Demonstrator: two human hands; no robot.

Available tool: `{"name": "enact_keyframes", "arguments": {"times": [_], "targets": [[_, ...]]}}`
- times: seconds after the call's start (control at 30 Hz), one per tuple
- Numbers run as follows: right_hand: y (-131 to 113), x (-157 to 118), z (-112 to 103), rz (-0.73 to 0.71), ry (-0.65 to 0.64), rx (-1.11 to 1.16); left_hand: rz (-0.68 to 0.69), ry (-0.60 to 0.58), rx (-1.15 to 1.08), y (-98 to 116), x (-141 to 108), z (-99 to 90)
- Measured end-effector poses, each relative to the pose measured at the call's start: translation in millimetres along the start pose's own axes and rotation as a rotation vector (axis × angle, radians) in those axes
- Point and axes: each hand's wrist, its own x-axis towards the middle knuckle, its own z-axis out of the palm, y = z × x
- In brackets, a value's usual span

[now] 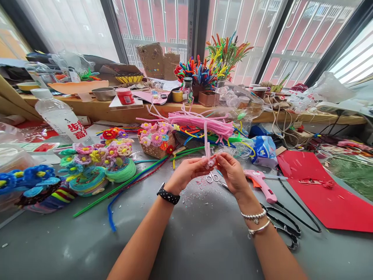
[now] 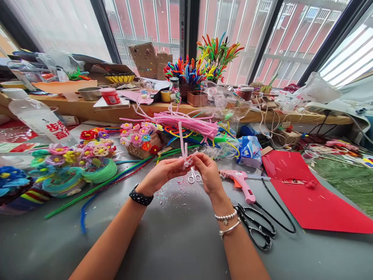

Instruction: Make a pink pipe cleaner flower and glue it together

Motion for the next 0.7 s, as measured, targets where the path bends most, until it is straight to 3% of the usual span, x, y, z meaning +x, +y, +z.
{"name": "enact_keyframes", "arguments": {"times": [0.13,0.27,0.53,0.7], "targets": [[1.9,0.3,1.2,-0.028,0.032,-0.001,0.063,0.105,0.007,-0.6,0.8,0.9],[-0.3,-0.9,0.9,-0.13,0.04,-0.2,0.107,0.208,0.036,0.4,1.1,2.1],[-5.7,-9.0,-1.0,-0.543,-0.034,-0.871,0.155,0.27,0.135,0.9,1.9,1.4],[-2.2,-7.5,-3.6,-0.749,-0.121,-1.108,0.163,0.282,0.126,0.2,1.6,1.8]]}}
